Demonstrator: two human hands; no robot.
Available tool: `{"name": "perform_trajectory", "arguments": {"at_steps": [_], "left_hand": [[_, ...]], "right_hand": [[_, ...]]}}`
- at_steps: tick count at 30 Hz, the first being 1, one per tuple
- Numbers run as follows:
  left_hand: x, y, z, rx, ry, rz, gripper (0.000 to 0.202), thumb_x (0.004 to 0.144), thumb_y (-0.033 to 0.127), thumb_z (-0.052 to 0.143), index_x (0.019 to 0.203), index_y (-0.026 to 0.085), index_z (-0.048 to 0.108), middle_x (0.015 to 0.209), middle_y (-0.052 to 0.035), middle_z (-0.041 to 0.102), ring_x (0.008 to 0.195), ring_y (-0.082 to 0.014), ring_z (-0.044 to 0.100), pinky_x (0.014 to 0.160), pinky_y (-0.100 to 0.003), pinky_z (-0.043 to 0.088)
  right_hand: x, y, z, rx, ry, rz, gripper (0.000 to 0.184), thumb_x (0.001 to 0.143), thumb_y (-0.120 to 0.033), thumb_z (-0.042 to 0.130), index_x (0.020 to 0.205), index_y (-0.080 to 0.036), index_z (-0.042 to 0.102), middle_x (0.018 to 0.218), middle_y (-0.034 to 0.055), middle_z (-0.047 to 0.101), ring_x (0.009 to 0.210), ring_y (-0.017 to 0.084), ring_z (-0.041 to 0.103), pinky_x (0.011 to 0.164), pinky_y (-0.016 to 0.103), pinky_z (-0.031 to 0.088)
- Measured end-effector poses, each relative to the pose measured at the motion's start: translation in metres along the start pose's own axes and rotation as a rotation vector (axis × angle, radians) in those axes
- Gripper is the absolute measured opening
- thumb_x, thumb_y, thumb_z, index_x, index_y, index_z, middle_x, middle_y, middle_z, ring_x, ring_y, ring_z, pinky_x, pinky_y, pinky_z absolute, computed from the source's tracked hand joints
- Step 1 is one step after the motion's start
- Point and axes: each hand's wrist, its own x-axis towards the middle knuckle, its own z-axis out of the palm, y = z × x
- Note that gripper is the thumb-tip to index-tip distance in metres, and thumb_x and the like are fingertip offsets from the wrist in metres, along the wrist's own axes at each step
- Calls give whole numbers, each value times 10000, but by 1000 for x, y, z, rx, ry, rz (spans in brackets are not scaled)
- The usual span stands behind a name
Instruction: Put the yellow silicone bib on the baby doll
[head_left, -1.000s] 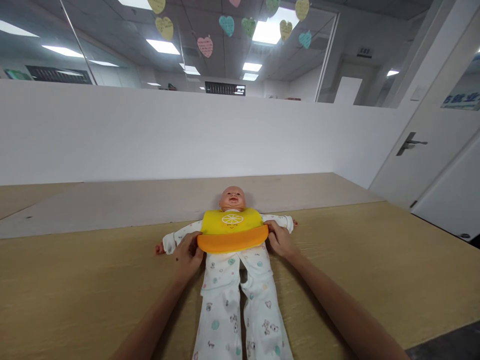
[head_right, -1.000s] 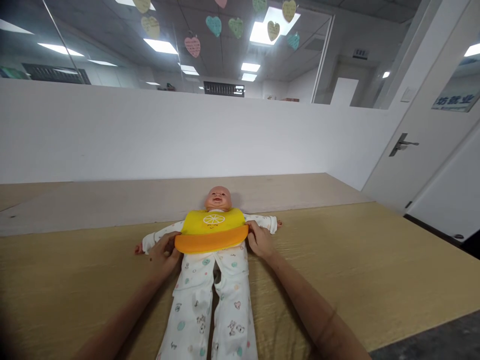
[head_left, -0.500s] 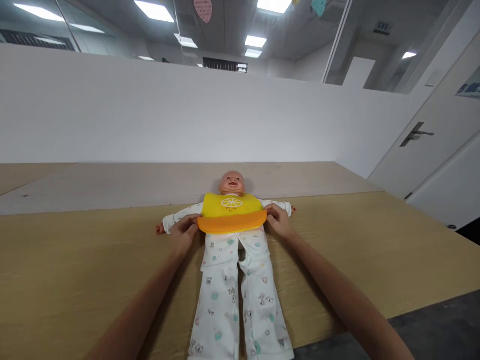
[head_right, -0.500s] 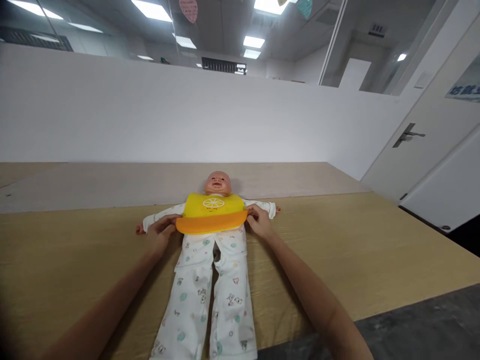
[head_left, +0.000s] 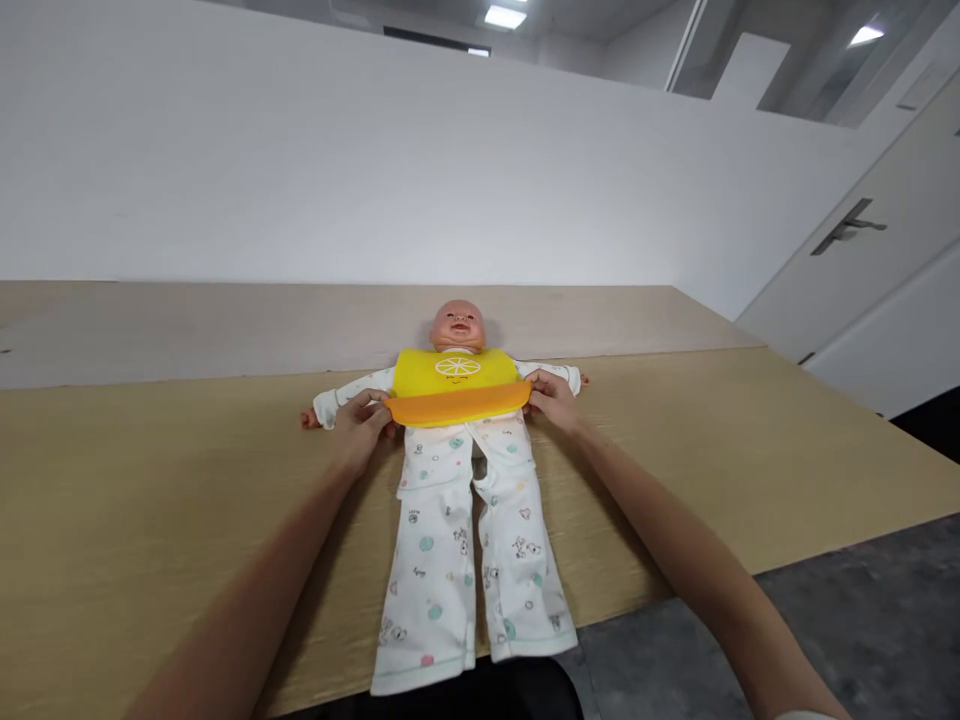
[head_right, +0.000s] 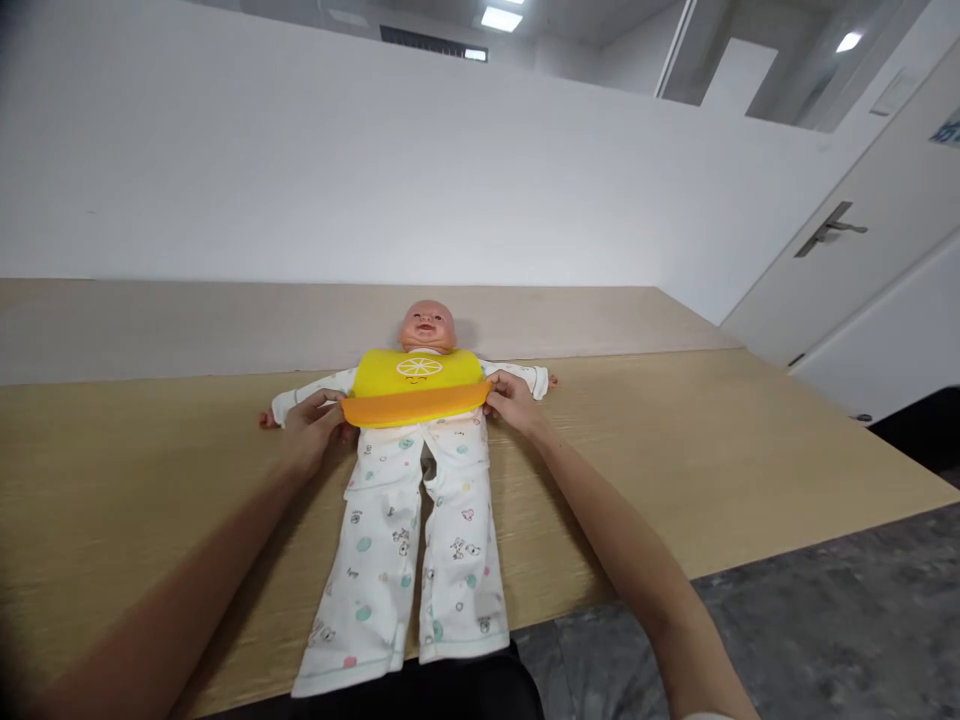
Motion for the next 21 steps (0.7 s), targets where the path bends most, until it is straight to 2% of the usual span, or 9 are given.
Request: {"name": "perform_trajectory", "arguments": {"at_steps": [5,11,15,18,21], "left_hand": [[-2,3,4,57,6,-27,182,615,254,573,784,239,507,439,67,537,397,-120,477,418,-207,349],[-3,7,8,114,24,-22,167,609,262,556,752,233,475,437,57,544,387,-123,491,405,-206,352],[-2,4,8,107,63,-8,167,608,253,557,763,229,502,444,52,549,382,-121,483,393,-206,341],[-1,-2,5,85,58,11,191,626,245,561,815,225,555,462,50,555,401,-124,493,414,-215,366],[2,-8,1,48,83,26,242,638,236,579,879,245,558,498,59,573,425,-131,507,446,-227,398]], "right_hand": [[2,0,2,22,-2,-13,204,635,-275,639,740,-196,484,553,-54,560,478,92,516,490,208,392],[4,2,6,-65,99,-41,205,601,-270,647,654,-191,466,525,-61,496,483,84,468,477,208,357],[4,4,6,-141,158,-34,197,603,-271,656,648,-185,484,570,-44,518,528,88,477,495,207,361],[2,5,6,-89,121,-37,213,632,-311,656,711,-191,499,597,-44,539,526,93,501,504,215,390],[0,8,7,-39,107,-47,265,683,-349,619,887,-208,526,603,-58,555,488,97,504,487,217,394]]}}
